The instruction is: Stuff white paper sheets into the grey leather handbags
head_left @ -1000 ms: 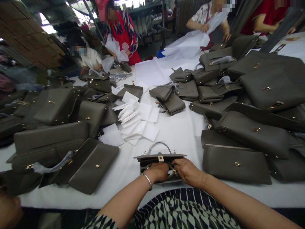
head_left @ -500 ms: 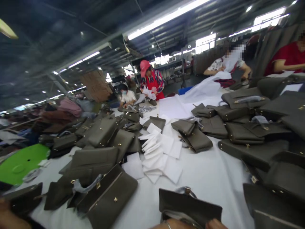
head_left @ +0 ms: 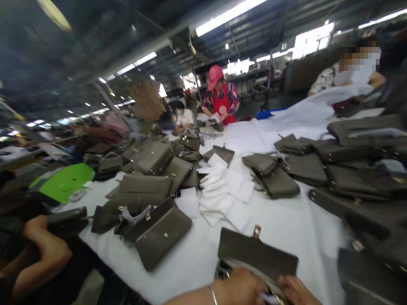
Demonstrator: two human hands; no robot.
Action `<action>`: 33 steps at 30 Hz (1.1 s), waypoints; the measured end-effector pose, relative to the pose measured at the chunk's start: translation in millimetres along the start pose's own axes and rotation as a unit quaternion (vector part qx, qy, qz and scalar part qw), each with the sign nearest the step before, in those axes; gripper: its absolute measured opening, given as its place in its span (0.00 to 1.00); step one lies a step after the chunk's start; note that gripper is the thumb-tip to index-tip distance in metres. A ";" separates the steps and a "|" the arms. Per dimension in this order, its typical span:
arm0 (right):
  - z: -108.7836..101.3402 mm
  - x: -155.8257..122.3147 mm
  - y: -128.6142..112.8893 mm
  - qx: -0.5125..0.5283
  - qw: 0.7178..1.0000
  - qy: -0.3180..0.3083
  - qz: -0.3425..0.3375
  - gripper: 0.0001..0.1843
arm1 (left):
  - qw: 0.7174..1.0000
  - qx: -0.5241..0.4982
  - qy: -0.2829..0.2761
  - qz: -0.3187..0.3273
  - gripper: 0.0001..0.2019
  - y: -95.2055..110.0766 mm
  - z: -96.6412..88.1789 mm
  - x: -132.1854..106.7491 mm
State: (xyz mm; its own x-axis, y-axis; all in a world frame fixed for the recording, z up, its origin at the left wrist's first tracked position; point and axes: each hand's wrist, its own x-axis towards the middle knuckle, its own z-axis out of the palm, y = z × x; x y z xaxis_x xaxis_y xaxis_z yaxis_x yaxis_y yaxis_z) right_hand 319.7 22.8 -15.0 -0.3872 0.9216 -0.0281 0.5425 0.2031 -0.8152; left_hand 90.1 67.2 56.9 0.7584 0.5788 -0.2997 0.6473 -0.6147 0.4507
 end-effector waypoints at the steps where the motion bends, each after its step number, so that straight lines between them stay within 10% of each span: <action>1: 1.2 -15.9 -0.5 -0.001 1.000 -0.008 0.011 0.11 | 1.000 -0.018 -0.003 0.010 0.10 8.6 9.9 -5.0; 13: -8.0 -44.4 -26.3 -0.058 0.997 0.004 -0.046 0.13 | 0.994 0.067 0.050 0.075 0.12 23.7 28.5 9.9; 33: -7.6 -45.9 -21.8 -0.021 0.999 0.023 -0.019 0.10 | 0.989 -0.093 0.079 -0.084 0.06 33.9 30.4 25.3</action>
State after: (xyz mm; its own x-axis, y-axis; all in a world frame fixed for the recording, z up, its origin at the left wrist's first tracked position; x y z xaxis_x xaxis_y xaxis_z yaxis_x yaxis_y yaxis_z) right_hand 331.3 -21.4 8.5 -0.3738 0.9270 0.0311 0.5592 0.2520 -0.7898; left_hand 133.6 44.7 39.0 0.6101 0.7503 -0.2546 0.7267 -0.4020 0.5570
